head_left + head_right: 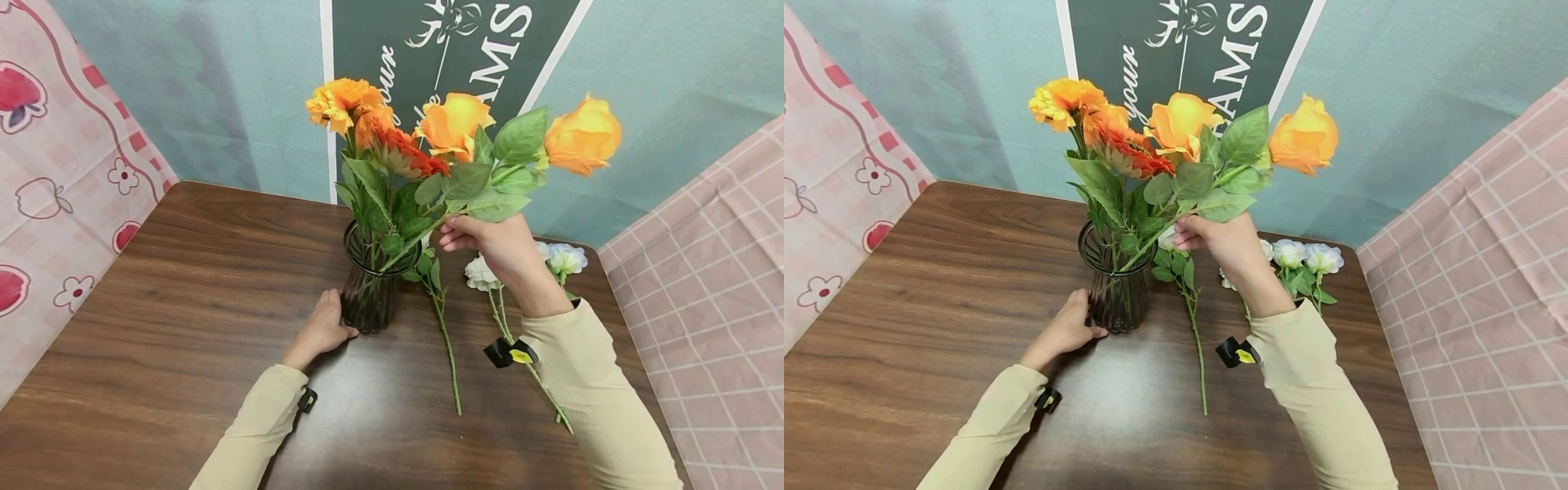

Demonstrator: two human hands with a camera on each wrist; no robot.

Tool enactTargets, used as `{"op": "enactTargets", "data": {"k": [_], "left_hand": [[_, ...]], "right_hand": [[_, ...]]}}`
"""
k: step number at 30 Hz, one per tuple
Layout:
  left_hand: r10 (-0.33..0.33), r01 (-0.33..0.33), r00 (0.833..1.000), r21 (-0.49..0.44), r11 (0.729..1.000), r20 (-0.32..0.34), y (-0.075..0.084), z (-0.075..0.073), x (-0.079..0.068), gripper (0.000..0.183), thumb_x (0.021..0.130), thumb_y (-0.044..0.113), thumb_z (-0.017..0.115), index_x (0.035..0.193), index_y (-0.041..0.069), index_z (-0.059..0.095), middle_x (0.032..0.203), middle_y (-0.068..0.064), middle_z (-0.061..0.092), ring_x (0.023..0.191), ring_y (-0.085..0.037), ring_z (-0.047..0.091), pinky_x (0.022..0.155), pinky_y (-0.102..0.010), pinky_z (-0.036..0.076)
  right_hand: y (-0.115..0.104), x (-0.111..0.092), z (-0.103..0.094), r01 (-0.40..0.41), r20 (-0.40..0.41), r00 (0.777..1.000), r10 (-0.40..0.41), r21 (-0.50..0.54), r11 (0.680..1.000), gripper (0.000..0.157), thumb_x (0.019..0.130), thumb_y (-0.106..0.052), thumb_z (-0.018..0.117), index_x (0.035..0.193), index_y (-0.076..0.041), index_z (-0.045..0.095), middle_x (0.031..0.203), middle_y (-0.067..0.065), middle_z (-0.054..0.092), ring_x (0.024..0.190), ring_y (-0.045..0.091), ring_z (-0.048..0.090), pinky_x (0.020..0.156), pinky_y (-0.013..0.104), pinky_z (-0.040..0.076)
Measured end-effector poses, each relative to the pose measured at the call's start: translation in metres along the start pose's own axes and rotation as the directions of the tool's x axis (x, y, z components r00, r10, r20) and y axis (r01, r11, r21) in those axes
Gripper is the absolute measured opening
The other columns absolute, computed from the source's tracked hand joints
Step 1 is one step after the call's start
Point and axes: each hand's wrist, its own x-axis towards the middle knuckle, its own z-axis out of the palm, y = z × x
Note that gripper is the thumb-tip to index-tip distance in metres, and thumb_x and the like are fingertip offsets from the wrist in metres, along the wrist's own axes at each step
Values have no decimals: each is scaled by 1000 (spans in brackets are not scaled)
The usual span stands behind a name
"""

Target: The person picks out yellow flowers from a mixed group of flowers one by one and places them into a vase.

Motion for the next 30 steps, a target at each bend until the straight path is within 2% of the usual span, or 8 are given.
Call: {"op": "enactTargets", "data": {"k": [5, 10, 17, 24, 30], "left_hand": [[-9, 9, 1000, 4, 1000, 5, 1, -1, 0, 61, 72, 15, 76, 114, -8, 39, 108, -22, 42, 107, -35, 43, 92, -43, 36], [-8, 8, 1000, 8, 1000, 7, 1, -2, 0, 61, 72, 15, 76, 114, -9, 38, 108, -22, 42, 107, -36, 43, 92, -43, 36], [-9, 9, 1000, 17, 1000, 8, 0, 0, 1, 62, 72, 15, 77, 114, -8, 39, 108, -22, 43, 106, -35, 43, 92, -43, 37], [-22, 22, 1000, 11, 1000, 16, 0, -1, 1, 61, 73, 15, 76, 115, -8, 38, 109, -22, 42, 108, -36, 42, 92, -43, 36], [-14, 14, 1000, 5, 1000, 8, 1, -1, -1, 62, 72, 15, 76, 115, -8, 38, 109, -22, 42, 108, -36, 43, 93, -43, 36]], "right_hand": [[2, 4, 3, -17, -16, 1000, 16, -36, 999, 14, 86, 11, 50, 83, 4, 62, 70, 10, 64, 59, 18, 61, 61, 31, 52], [5, 8, 6, -28, 2, 1000, 28, -69, 997, 10, 85, 12, 51, 89, 6, 57, 69, 8, 63, 57, 17, 60, 58, 29, 52], [9, 15, 8, -54, 17, 998, 57, -129, 990, 12, 85, 11, 51, 96, 8, 53, 71, 10, 62, 58, 18, 60, 59, 30, 52], [12, 19, 9, -51, 59, 996, 61, -151, 987, 13, 84, 12, 51, 96, 10, 53, 76, 14, 62, 60, 19, 60, 59, 31, 52], [17, 21, 11, -60, 71, 995, 74, -185, 981, 13, 84, 12, 50, 96, 14, 52, 73, 9, 62, 58, 16, 58, 57, 28, 51]]}}
